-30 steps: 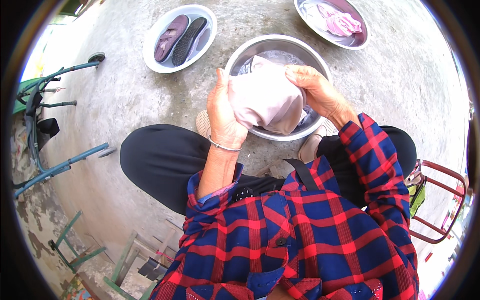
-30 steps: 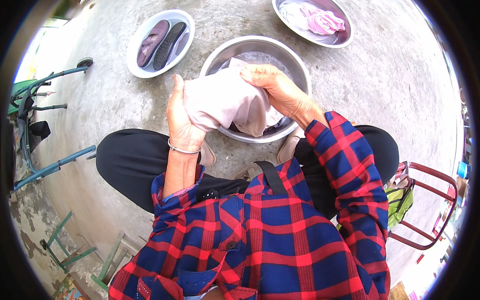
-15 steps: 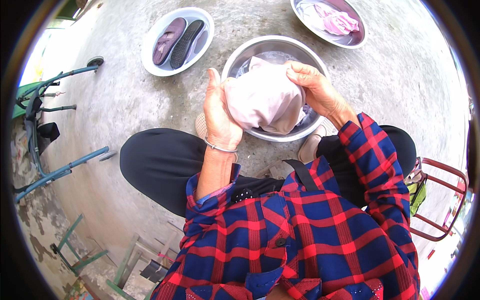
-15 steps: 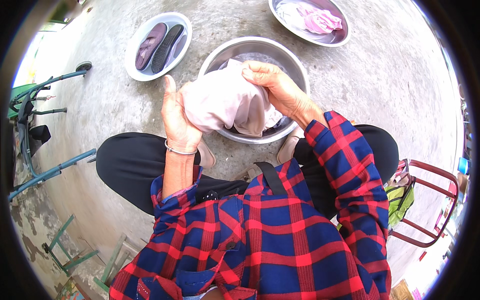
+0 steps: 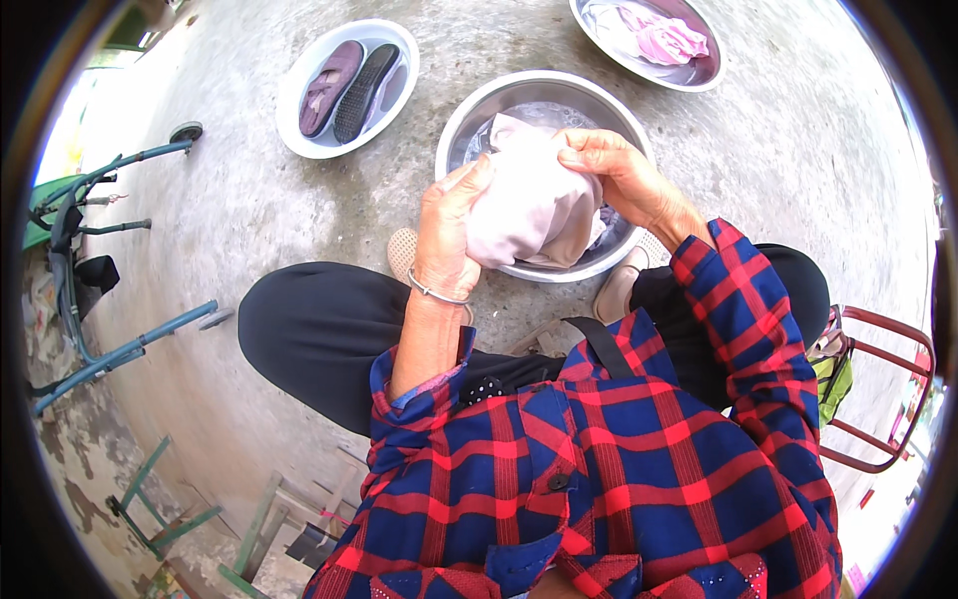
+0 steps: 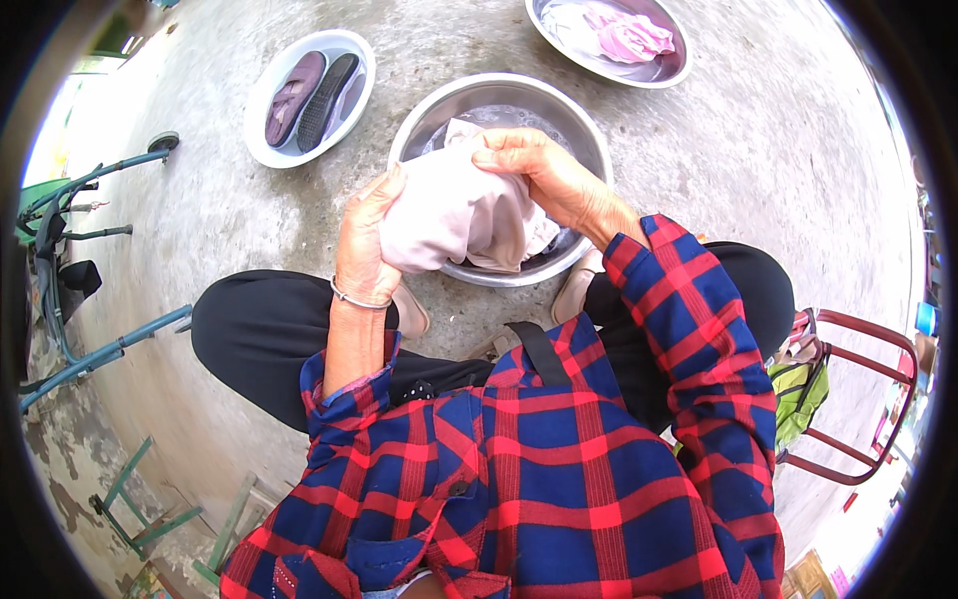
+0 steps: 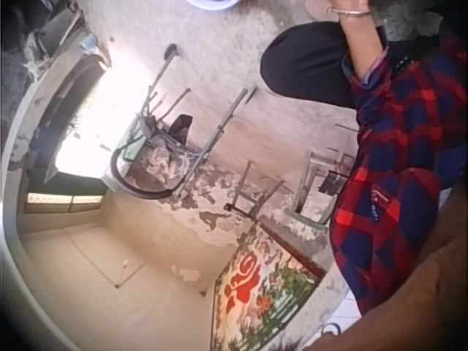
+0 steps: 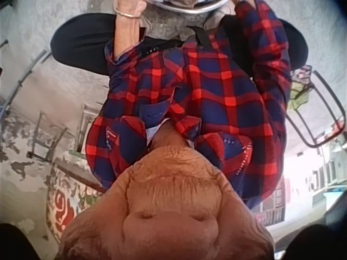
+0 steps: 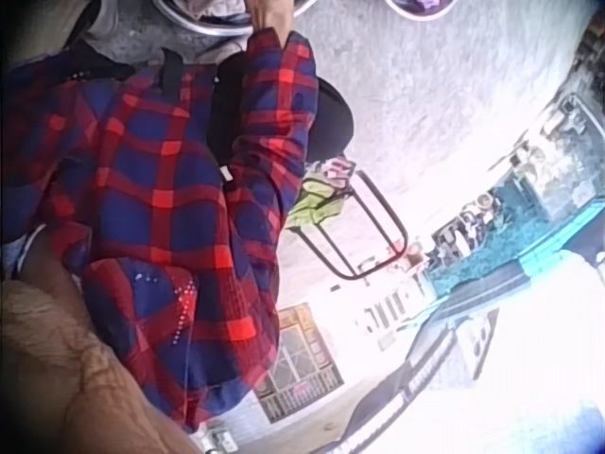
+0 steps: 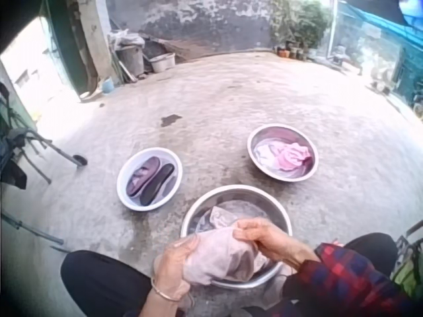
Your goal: The person sits on the ground and washes a light-colored garment by hand in a metal basin filled with soapy water. They scrub the fabric, rinse it, and wring out the excess water repeatedly.
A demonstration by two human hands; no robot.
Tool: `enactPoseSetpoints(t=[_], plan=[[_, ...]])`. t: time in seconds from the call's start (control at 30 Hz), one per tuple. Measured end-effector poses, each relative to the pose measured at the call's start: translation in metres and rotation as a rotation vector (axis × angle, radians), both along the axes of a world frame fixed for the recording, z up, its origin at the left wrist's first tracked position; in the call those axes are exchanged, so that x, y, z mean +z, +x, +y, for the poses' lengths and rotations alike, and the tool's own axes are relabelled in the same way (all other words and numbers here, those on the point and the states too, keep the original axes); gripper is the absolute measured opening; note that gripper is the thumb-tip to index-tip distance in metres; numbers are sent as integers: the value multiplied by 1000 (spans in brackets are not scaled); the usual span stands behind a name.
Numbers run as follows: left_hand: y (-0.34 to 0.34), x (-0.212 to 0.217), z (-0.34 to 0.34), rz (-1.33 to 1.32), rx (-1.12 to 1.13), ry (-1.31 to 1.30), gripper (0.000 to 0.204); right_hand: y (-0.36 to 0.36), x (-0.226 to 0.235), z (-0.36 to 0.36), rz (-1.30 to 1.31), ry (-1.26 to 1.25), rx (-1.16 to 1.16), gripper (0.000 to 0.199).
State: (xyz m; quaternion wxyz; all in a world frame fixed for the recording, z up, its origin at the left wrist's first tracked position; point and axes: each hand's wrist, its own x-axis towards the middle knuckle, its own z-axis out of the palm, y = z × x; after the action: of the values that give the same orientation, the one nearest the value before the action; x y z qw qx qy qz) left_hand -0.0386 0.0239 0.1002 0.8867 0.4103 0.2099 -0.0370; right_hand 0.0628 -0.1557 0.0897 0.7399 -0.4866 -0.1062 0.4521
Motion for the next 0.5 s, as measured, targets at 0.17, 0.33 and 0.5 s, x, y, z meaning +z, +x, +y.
enactPoseSetpoints(t=[0.17,0.33,0.5], plan=[[1,-3,1,-9,34,-39,28,2,0,0,12,-5,7,19],[0,-3,2,3,14,-77,29,0,6,1,-9,-32,4,23],[2,-5,2,3,36,-119,35,3,0,0,-117,-59,-11,37]])
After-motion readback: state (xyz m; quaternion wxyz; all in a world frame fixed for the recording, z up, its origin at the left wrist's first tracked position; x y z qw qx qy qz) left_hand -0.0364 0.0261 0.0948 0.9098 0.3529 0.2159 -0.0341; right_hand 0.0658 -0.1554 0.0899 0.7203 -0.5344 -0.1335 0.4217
